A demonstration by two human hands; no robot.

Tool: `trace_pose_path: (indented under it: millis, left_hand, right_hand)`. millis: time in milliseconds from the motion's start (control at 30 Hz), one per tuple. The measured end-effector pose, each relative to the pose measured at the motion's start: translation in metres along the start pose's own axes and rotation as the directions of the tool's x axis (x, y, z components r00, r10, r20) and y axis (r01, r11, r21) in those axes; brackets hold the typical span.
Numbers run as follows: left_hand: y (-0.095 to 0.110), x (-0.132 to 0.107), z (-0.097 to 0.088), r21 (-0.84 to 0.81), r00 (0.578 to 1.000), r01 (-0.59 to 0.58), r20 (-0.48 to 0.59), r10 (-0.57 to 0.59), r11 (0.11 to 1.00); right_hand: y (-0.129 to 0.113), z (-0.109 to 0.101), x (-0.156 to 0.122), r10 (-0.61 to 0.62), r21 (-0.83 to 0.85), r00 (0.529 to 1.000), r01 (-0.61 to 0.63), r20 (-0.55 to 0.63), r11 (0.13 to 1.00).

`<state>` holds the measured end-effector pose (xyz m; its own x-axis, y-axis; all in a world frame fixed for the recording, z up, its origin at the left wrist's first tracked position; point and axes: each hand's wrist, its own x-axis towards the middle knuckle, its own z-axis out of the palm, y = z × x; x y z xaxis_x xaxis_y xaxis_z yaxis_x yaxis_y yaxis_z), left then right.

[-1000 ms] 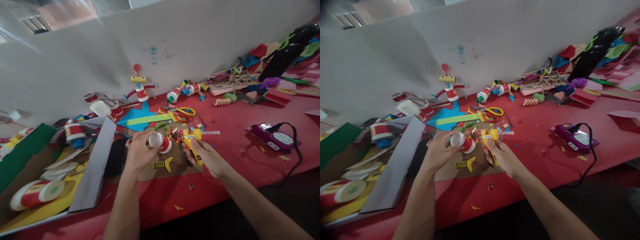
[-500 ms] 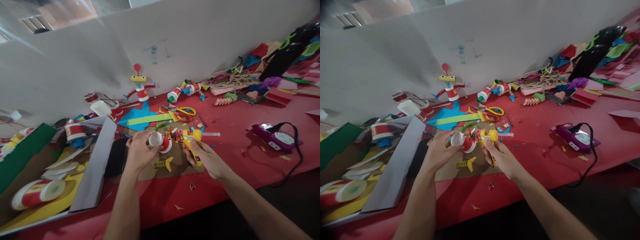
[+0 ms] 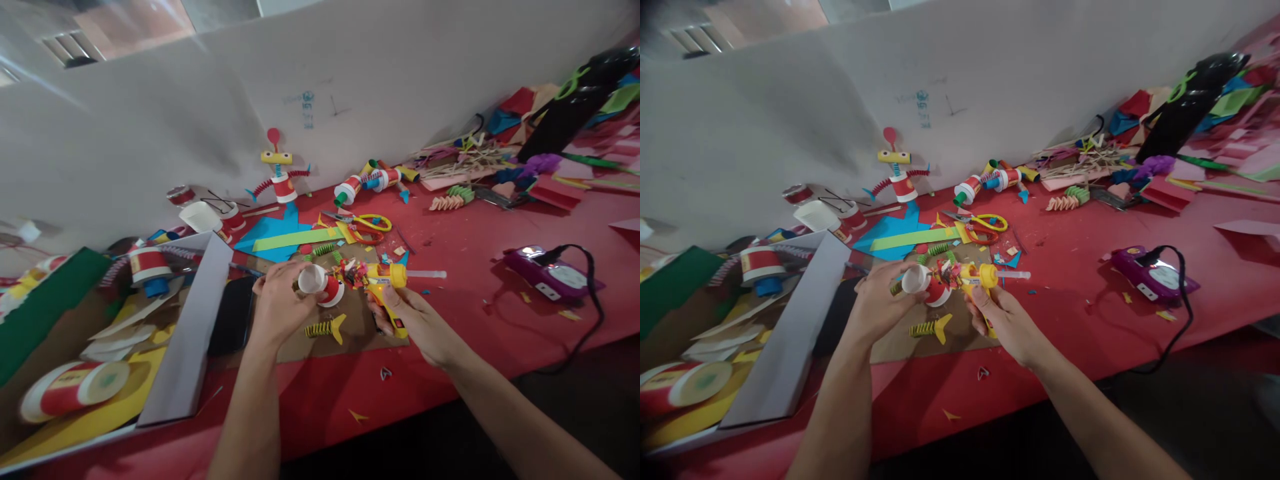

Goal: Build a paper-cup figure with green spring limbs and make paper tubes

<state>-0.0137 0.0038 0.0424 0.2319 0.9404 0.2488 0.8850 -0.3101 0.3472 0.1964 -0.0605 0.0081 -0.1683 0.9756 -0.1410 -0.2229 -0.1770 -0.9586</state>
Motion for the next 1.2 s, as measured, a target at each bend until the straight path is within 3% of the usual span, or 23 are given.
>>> trace_pose_path:
  millis: [433,700,867,1033,1200]
  left_hand:
    - [0.003,0.0,-0.002,-0.012,1.0,0.017,0.009,-0.017,1.0]
    - [0.003,0.001,-0.003,-0.029,1.0,0.025,-0.006,-0.025,0.999]
    - [0.001,0.0,-0.001,-0.008,1.0,-0.002,-0.018,0.002,1.0]
    - [-0.002,0.0,0.001,-0.005,0.999,-0.02,-0.034,0.02,1.0]
    - [0.002,0.0,0.003,-0.005,0.999,-0.03,-0.042,0.029,1.0]
  right_hand:
    - [0.002,0.004,-0.003,0.012,-0.007,0.999,-0.012,-0.05,1.0]
    - [0.0,0.005,0.004,0.005,-0.009,1.0,-0.005,-0.018,1.0]
    - [0.001,0.008,-0.001,-0.075,-0.172,0.997,0.072,-0.011,0.982]
    - [0.007,0.012,-0.002,-0.192,-0.381,0.981,0.165,-0.032,0.91]
    - [0.01,0.014,0.002,-0.197,-0.353,0.979,0.166,-0.054,0.921]
